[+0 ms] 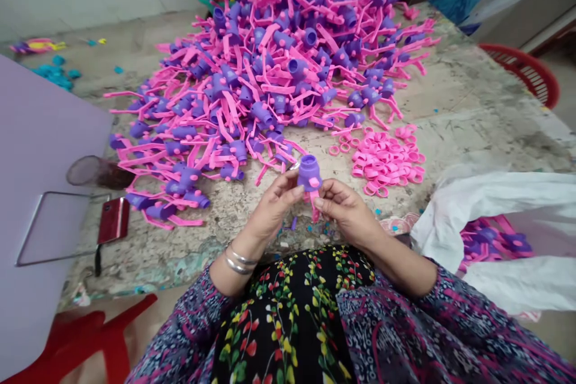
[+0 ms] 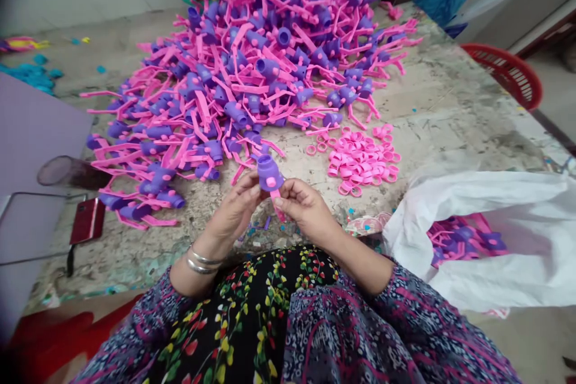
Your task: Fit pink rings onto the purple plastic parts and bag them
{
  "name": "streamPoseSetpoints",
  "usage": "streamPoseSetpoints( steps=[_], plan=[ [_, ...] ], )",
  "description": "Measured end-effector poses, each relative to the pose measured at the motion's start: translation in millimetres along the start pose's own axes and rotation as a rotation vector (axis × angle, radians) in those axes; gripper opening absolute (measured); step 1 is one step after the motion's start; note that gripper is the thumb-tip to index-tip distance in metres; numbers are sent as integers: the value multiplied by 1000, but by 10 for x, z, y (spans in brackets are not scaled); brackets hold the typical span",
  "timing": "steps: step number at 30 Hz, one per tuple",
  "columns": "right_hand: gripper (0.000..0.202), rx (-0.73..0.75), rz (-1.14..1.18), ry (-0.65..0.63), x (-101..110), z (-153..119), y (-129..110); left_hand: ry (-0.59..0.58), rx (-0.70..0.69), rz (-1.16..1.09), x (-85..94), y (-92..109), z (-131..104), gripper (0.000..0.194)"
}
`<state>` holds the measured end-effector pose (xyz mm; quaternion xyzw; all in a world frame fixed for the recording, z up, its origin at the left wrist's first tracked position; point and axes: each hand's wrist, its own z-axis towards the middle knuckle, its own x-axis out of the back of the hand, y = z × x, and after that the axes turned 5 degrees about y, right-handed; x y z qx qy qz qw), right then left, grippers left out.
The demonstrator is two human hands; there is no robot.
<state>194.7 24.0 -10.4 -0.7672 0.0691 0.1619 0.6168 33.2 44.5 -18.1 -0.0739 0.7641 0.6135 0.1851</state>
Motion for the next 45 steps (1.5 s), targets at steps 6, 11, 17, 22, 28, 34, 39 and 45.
streamPoseSetpoints(
  steps=[6,11,17,22,28,34,39,45],
  plan=[
    [25,-59,-73,-42,90,-157,16,52,-67,151,-76,-4,-90,36],
    [36,115,-305,71,201,-208,-121,82,-210,508,-101,32,-169,34],
    [34,423,-776,190,132,-220,-58,89,-593,1141,-87,-6,-243,27],
    [28,540,-871,48,212,-216,-57,-45,-419,968,-62,122,-292,42],
    [29,908,-1036,-152,368,-156,-44,63,-102,892,30,223,-288,30],
    [25,1146,-1142,-324,295,-135,42,-216,205,745,75,161,-200,54],
    [30,1076,-1078,-283,341,-187,121,-262,451,450,11,82,-227,55],
    [25,666,-1148,225,880,-261,113,-9,459,371,-66,-45,-195,55]
  ],
)
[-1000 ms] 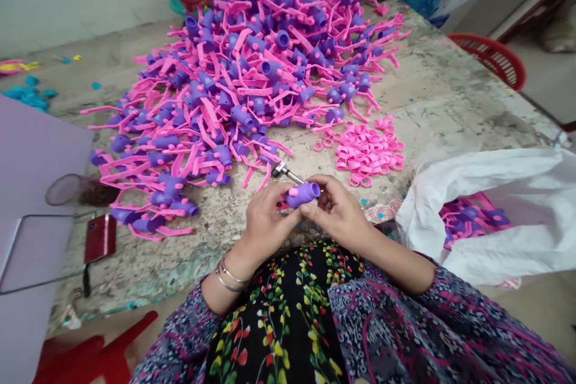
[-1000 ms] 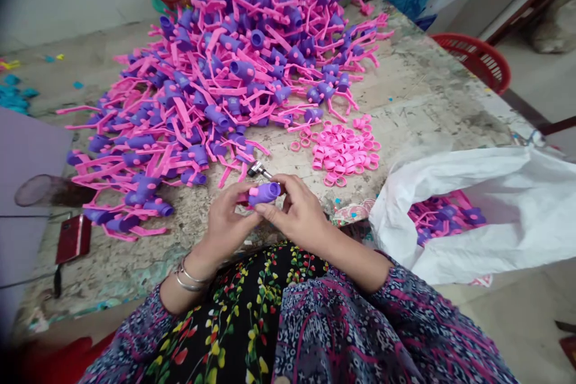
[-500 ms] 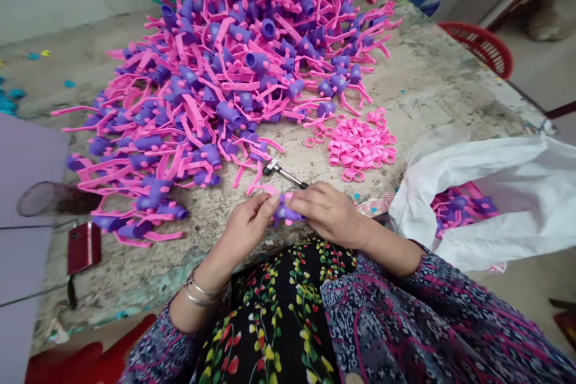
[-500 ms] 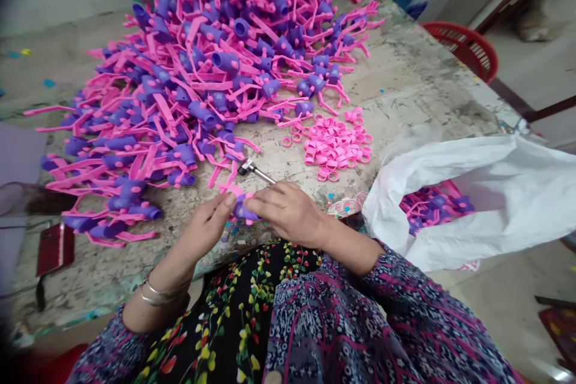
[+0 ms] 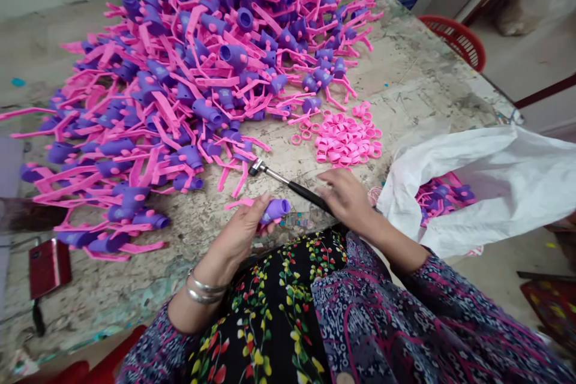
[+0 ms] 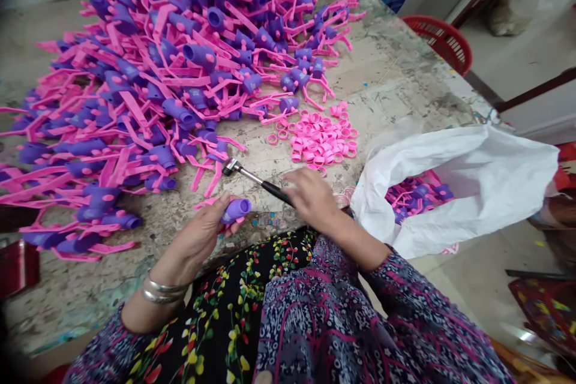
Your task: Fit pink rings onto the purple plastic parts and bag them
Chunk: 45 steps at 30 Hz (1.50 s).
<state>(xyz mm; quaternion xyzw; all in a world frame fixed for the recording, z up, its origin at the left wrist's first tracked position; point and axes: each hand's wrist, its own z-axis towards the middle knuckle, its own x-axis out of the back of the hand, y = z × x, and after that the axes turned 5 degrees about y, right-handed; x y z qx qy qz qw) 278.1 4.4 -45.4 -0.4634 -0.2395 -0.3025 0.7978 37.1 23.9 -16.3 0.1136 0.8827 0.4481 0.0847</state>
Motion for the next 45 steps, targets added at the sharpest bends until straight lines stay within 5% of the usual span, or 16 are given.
streamPoseSetpoints(
  steps=[4,11,17,23,29,35,45],
  plan=[
    [24,-324,-413,13,115,-24,375,10,5,13,-35,-10,79,54],
    [30,-290,-458,-103,60,-8,488,-9,-24,9,-131,71,91,56],
    [20,-76,-175,45,45,71,183,31,-99,-99,-196,149,66,37],
    [16,142,273,-16,-95,206,-365,11,-147,-220,-204,183,65,18],
    [27,-110,571,-16,-238,169,-528,-11,-112,-296,-83,132,26,18],
    [39,-50,514,-114,-153,226,-567,-83,-89,-377,-73,135,21,15],
    [30,93,446,-222,-22,323,-568,-81,-124,-273,25,66,-8,18]
  ],
)
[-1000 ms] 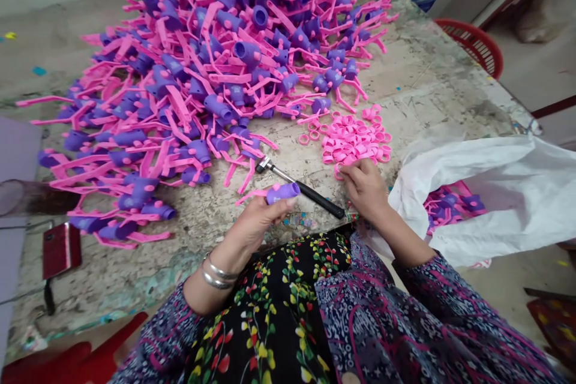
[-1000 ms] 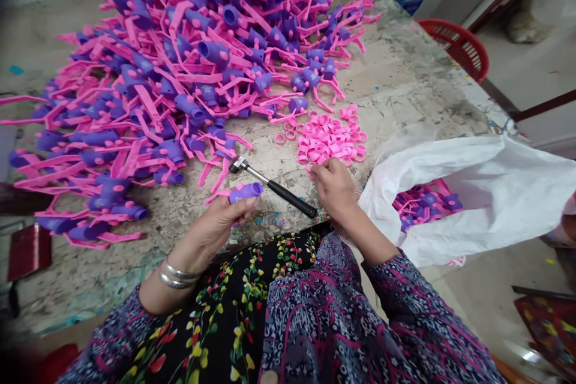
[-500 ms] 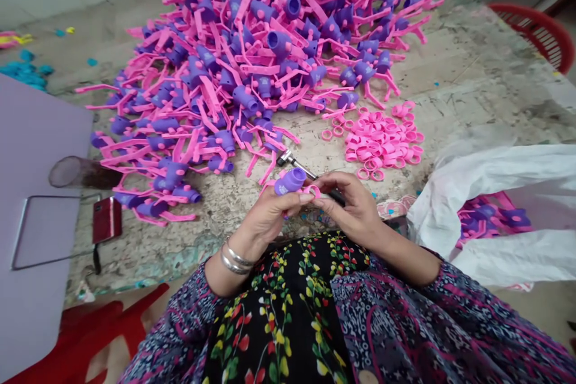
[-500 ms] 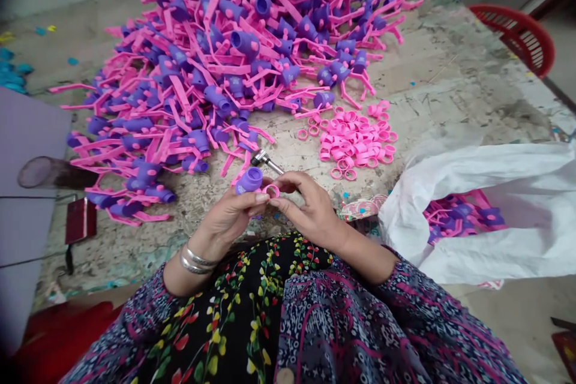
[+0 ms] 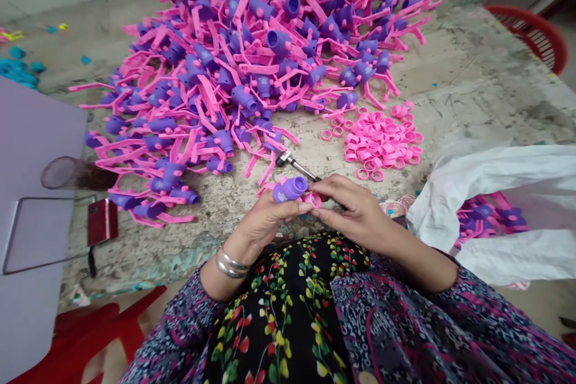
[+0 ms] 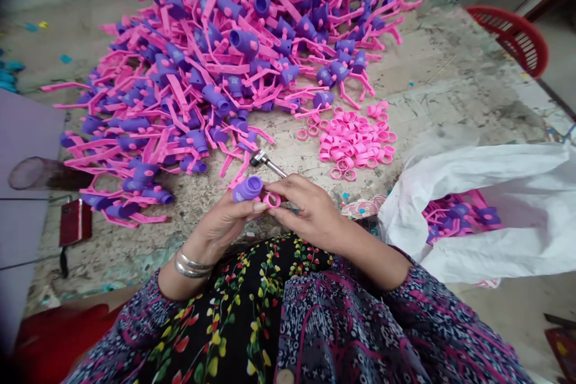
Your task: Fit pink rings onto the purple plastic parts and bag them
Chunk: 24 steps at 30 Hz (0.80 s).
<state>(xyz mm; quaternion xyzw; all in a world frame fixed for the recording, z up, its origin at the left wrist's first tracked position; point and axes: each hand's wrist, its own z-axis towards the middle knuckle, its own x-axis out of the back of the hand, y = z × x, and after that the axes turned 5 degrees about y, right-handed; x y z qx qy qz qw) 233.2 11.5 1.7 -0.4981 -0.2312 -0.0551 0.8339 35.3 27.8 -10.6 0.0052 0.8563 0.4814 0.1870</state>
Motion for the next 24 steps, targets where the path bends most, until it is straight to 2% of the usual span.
streamPoseSetpoints(
  steps=[5,9,12,17,24],
  plan=[
    [29,-201,174,49,29,-35,-32,-115,-34,2,50,3,-40,24],
    [25,-446,619,129,-10,-22,-31,-151,-58,-51,33,-9,-29,38],
    [24,-556,884,130,-31,7,-15,-146,-12,-35,19,-3,-36,37],
    [25,-714,1032,144,-23,22,20,-165,58,13,33,-9,-78,36],
    [24,-766,1053,141,-20,-11,87,-142,103,32,43,-36,-82,34]
  ],
)
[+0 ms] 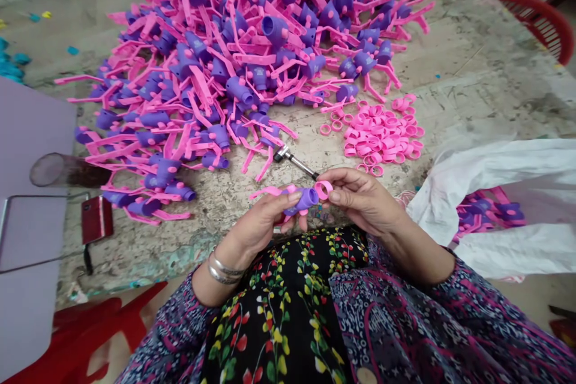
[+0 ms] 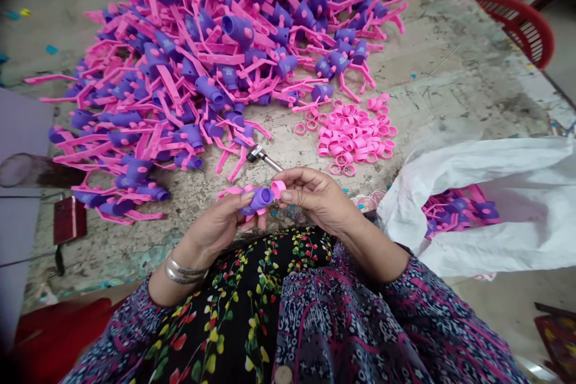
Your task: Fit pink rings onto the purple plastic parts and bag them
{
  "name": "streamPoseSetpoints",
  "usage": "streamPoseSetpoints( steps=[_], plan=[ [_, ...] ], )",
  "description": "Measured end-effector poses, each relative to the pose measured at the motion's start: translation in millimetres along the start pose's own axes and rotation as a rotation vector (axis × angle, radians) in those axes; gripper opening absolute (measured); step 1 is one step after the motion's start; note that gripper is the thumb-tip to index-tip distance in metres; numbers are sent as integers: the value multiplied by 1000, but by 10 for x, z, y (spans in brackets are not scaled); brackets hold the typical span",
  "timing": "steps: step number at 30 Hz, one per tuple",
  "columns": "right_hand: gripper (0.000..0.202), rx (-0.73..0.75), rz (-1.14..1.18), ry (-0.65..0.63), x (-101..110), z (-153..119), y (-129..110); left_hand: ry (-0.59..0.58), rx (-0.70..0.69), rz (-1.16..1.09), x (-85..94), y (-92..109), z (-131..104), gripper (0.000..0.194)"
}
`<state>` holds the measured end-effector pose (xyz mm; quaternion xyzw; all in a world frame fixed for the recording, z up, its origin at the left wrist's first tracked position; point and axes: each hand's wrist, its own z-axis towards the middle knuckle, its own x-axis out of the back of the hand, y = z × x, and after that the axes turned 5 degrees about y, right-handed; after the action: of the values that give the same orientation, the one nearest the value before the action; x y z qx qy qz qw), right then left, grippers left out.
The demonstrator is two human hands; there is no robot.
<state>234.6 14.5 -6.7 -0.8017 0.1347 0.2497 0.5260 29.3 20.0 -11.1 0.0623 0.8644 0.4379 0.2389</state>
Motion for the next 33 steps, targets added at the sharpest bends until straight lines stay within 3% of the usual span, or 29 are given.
streamPoseSetpoints(
  steps=[13,23,33],
  plan=[
    [24,54,-36,-20,37,76,77,95,64,123,-22,59,-18,42],
    [26,78,-139,-7,94,91,142,103,104,130,-12,29,-5,45],
    [24,180,-311,-27,54,86,88,197,53,212,-84,34,-58,45]
  ],
)
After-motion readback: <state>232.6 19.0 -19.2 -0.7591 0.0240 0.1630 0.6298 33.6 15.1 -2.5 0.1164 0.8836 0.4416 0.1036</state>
